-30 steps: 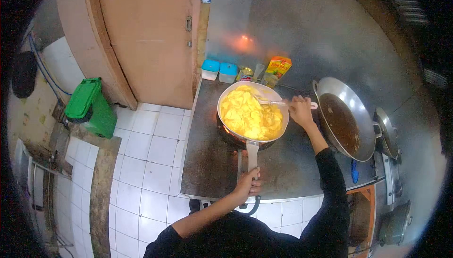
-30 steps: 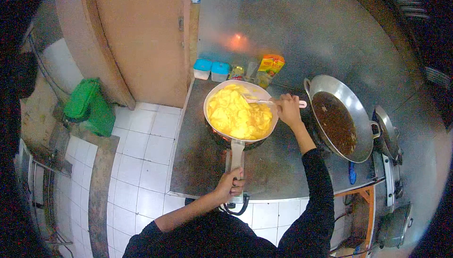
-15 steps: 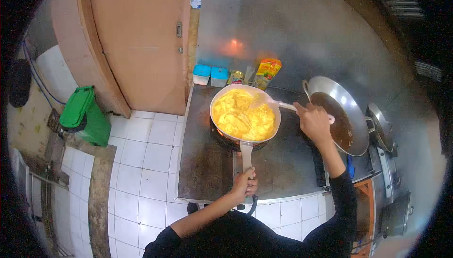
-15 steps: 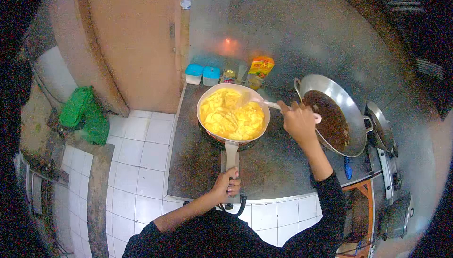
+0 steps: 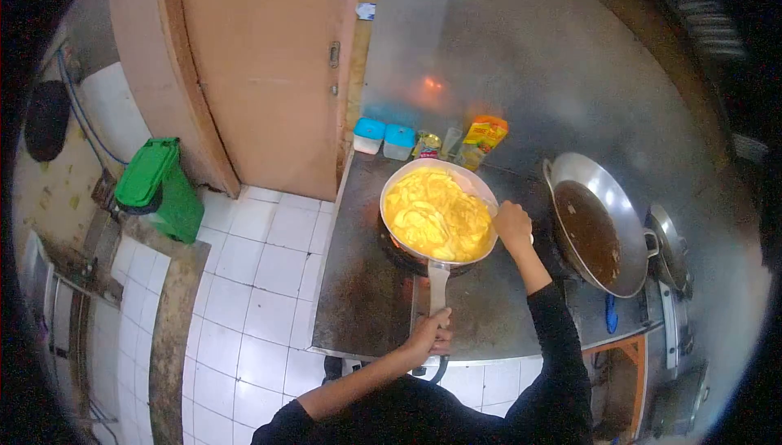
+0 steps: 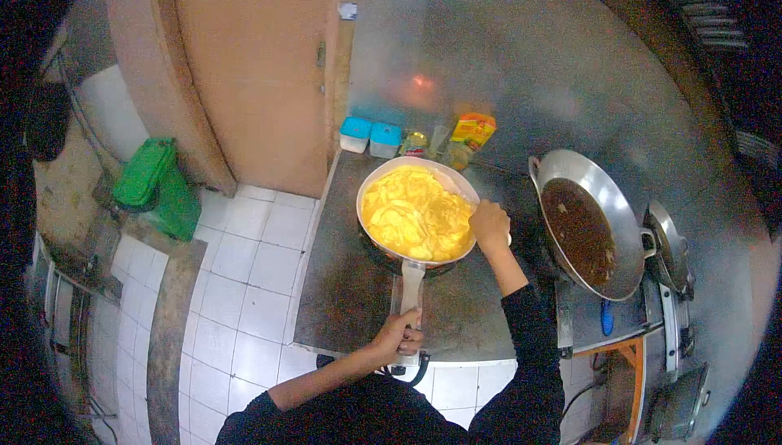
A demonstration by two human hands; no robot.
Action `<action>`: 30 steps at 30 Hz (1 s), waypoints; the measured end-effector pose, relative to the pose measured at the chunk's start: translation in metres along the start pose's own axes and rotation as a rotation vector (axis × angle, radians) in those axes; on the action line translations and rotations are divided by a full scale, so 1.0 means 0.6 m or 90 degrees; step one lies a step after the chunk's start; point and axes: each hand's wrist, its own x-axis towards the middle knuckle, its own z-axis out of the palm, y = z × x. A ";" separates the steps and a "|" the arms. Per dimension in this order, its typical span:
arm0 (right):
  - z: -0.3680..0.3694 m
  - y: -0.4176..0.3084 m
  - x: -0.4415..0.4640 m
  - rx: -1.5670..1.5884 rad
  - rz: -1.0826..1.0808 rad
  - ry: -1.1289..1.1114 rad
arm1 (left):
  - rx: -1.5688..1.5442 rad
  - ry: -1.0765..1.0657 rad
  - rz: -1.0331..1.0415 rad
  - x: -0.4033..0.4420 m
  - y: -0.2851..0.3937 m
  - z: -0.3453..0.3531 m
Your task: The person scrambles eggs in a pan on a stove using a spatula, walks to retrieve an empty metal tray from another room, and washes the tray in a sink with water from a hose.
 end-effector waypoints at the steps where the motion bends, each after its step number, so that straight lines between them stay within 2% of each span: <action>1: 0.009 -0.001 0.013 0.001 -0.008 -0.002 | 0.011 0.009 0.007 -0.001 0.002 0.001; 3: 0.023 -0.005 0.043 0.067 -0.033 -0.091 | 0.013 0.006 0.002 -0.009 0.010 0.001; 4: 0.031 -0.002 0.061 0.071 -0.038 -0.093 | 0.022 -0.003 -0.007 -0.013 0.013 0.000; 6: 0.040 0.011 0.096 0.112 -0.149 -0.135 | 0.028 0.009 -0.004 -0.016 0.018 0.003; 7: 0.035 0.017 0.108 0.111 -0.150 -0.136 | 0.035 0.016 -0.006 -0.017 0.017 0.005; 9: 0.023 0.026 0.126 0.127 -0.312 -0.183 | 0.034 0.027 0.002 -0.012 0.014 0.003; 14: -0.028 0.025 0.103 0.117 -0.376 -0.135 | 0.033 0.053 0.014 -0.010 0.014 0.003; 17: -0.044 0.051 0.074 0.064 -0.399 -0.120 | 0.003 -0.026 0.008 -0.002 0.009 -0.007; 19: -0.047 0.076 0.054 0.040 -0.414 -0.112 | 0.005 0.020 0.000 -0.003 0.008 -0.003; 21: -0.048 0.103 0.029 0.035 -0.503 0.012 | 0.006 0.006 -0.004 -0.005 0.008 -0.005; 26: -0.172 0.113 -0.049 -0.042 -0.505 0.120 | -0.012 0.004 -0.017 -0.004 0.007 -0.005; 28: -0.184 0.116 -0.055 -0.015 -0.420 0.167 | -0.004 0.008 -0.009 -0.006 0.008 -0.005; 30: -0.173 0.103 -0.043 -0.022 -0.370 0.153 | -0.006 0.004 -0.017 -0.003 0.004 -0.008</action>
